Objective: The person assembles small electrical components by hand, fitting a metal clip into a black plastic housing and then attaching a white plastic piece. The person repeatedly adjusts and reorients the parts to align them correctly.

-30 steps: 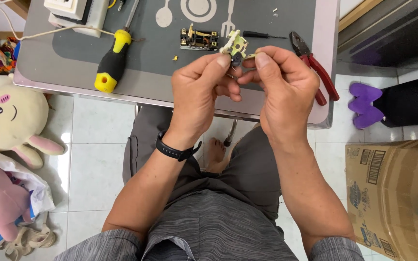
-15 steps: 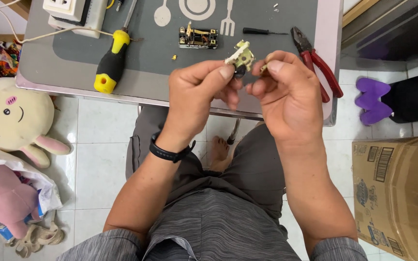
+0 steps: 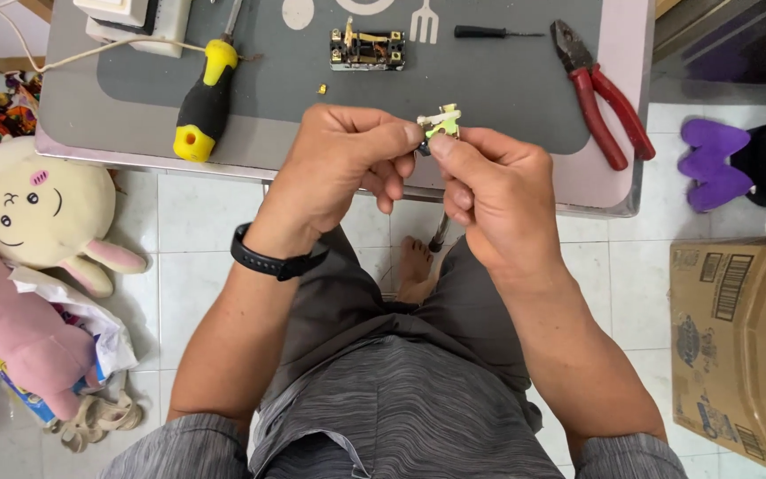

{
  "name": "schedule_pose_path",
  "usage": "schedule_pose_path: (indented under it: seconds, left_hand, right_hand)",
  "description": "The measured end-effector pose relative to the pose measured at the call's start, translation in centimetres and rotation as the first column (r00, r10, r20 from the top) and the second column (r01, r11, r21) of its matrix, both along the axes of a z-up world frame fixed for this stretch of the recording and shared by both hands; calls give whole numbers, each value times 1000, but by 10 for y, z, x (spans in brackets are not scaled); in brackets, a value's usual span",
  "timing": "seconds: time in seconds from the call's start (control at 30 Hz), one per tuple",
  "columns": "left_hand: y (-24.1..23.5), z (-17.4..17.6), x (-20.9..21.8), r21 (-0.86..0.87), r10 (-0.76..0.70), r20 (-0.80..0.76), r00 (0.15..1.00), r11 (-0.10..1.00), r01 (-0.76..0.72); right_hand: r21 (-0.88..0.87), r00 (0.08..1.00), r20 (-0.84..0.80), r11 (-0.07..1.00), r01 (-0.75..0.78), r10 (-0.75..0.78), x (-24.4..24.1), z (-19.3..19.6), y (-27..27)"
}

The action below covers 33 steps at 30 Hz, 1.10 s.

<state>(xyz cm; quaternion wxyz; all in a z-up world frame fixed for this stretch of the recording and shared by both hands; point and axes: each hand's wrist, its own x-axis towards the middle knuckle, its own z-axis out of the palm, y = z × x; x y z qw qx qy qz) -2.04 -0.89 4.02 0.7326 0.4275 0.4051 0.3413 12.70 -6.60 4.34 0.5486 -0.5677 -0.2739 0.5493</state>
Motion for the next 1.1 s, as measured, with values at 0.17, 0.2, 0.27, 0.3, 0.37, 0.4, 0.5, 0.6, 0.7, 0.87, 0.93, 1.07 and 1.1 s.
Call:
schedule_pose_path:
  seconds: [0.17,0.2,0.27,0.3,0.37,0.4,0.5,0.6,0.7,0.87,0.93,1.07,1.1]
  left_hand:
    - [5,-6,0,-101,-50,131,990,993,63]
    - [7,-8,0,-137,-55,191,980,987,83]
    - [7,-10,2,-151,-63,240,969,983,102]
    - [7,-11,2,-164,-66,288,955,979,117]
    - [6,-16,3,-117,-91,326,941,984,136]
    - [6,-19,3,-69,-117,364,924,986,153]
    - [1,-31,2,117,-222,404,887,975,191]
    - [-5,-34,7,188,-185,324,928,974,129]
    - [-6,-37,9,228,-199,345,917,966,124]
    - [-8,-38,14,252,-187,318,929,962,107]
    - [-8,-39,15,253,-172,303,937,963,95]
    - [-9,-42,16,240,-136,303,943,969,63]
    - [-9,-43,16,235,-131,300,945,970,60]
  right_hand:
    - [-20,992,-57,993,113,-114,3,-11,0]
    - [-2,986,-90,990,138,-137,4,-14,1]
    - [19,984,-126,991,132,-128,8,-19,0]
    - [41,980,-162,992,122,-114,10,-21,0]
    - [57,975,-190,991,124,-111,12,-22,0]
    - [73,970,-218,989,126,-107,13,-22,0]
    - [68,968,-221,989,135,-117,15,-17,0]
    - [103,972,-204,985,136,-113,16,-15,-2]
    - [113,979,-139,980,164,-148,15,-13,-4]
    - [99,981,-94,979,177,-168,16,-11,-6]
    - [88,981,-84,980,181,-173,16,-11,-7]
    - [101,983,-63,979,178,-172,15,-12,-8]
    - [107,984,-61,979,175,-169,15,-12,-8]
